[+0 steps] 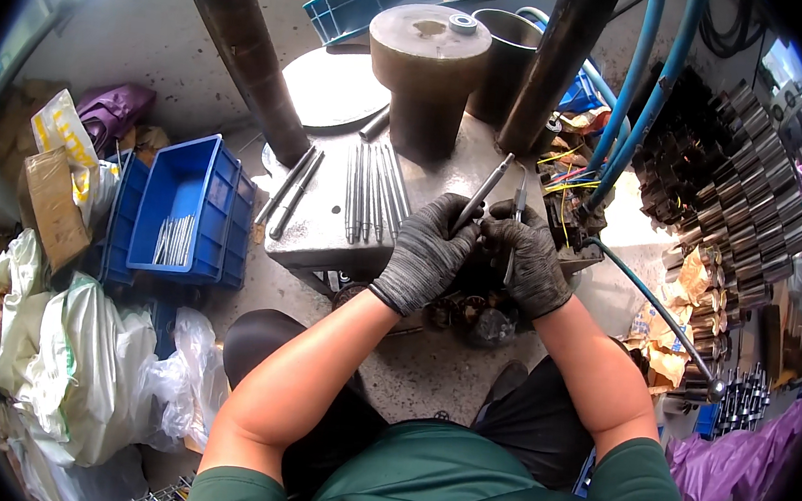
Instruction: The person picks up a metal pin and uses a handheld measuring tool to check its length, repeating this action with several pins one at a time. After checking a pin, the person places it in a blue container.
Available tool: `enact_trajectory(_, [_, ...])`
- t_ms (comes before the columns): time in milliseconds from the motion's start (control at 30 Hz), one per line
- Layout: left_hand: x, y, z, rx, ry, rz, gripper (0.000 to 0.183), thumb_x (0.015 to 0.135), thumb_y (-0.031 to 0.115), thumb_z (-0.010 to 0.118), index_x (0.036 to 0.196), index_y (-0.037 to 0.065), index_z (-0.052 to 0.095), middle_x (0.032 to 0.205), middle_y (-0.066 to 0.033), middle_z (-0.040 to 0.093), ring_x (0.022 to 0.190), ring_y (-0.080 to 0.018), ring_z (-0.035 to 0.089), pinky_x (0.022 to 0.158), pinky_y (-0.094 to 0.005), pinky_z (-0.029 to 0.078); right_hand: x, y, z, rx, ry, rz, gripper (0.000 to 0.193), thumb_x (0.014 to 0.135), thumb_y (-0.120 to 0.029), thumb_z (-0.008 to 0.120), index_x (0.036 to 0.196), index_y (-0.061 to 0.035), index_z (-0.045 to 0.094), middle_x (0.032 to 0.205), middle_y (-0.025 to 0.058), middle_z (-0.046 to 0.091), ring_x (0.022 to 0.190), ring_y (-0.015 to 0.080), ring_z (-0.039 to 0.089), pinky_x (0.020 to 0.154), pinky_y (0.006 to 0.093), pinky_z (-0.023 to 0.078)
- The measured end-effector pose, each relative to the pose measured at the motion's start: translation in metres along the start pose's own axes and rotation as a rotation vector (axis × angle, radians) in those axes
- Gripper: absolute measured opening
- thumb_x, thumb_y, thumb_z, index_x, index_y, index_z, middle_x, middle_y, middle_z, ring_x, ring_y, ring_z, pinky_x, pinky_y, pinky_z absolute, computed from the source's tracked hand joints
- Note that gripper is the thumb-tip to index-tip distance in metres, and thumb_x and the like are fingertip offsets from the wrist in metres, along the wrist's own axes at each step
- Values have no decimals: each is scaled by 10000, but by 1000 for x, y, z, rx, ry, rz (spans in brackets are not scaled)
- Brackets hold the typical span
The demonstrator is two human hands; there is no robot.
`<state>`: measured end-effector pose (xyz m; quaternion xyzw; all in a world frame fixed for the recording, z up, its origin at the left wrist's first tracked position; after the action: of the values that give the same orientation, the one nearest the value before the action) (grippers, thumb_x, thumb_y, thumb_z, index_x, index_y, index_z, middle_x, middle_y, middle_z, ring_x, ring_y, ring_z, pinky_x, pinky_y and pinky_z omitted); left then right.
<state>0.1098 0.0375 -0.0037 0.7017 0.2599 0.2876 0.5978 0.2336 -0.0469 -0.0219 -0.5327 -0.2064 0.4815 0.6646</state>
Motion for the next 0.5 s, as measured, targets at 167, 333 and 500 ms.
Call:
enact_trajectory(167, [-12,35,1,401,119,462,173,934,36,675,1106,28,661,942,-169,649,833,-316,677,743,-396,544,7,9,2,179,-43,93,212,858,-31,665,1061,-41,606,917,84,687,731,164,665,656,286,567])
enact_trajectory(333, [-8,29,-6,437,216,463,82,962,50,646,1041,37,632,908,-168,620,791,-345,641,703,-422,516,9,3,-3,-1,-3,23,259,834,-55,702,1078,-20,621,828,51,672,712,134,625,659,278,521])
enact_trajectory(500, [4,7,-20,315,202,294,73,1027,109,614,1071,54,596,829,-85,633,714,-167,600,653,-340,499,23,-11,-14,-393,53,-144,187,823,-80,700,996,-24,657,812,86,685,708,190,647,673,329,531])
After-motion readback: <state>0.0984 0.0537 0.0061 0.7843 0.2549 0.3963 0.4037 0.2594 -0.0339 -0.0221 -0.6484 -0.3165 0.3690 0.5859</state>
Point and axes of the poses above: each hand's wrist, its own x-axis towards the middle knuckle, its own z-axis out of the palm, y = z × x, the point moved 9 cm from there along x, towards the middle knuckle
